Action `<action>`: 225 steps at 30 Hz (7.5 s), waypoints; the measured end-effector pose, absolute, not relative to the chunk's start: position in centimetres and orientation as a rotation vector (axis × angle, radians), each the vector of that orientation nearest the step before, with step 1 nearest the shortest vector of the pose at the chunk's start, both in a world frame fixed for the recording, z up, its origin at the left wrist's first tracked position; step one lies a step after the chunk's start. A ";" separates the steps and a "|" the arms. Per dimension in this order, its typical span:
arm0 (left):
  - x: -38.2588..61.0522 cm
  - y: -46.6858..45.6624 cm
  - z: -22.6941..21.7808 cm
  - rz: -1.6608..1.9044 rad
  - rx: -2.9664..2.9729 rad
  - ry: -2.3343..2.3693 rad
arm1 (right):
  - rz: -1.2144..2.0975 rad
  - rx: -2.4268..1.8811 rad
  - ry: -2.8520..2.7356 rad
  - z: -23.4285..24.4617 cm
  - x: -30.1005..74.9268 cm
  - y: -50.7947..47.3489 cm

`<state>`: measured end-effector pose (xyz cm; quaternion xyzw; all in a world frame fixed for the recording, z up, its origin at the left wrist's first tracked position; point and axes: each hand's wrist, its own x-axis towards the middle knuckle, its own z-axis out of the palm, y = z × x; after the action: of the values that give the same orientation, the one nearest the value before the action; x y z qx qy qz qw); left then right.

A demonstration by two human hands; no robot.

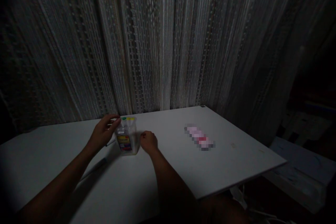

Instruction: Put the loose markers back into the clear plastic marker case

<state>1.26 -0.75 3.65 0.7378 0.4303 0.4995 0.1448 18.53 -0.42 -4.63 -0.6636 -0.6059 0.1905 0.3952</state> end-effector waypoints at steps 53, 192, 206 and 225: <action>0.7 -1.5 -1.5 1.199 1.948 1.000 | 0.575 -1.435 -1.581 -5.9 18.0 0.4; 0.4 -0.9 -2.2 1.082 1.916 0.987 | 0.597 -1.397 -1.617 -5.9 18.2 0.4; 0.5 -0.5 -2.7 1.031 1.826 0.924 | 0.594 -1.422 -1.611 -6.0 18.2 0.5; 0.3 0.1 -3.4 1.005 1.856 0.969 | 0.588 -1.402 -1.614 -6.1 18.2 0.6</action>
<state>0.33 0.05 -3.37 0.7330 0.3826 0.3970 0.3984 18.19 0.56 -6.10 -0.5659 -0.6517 0.2373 0.4458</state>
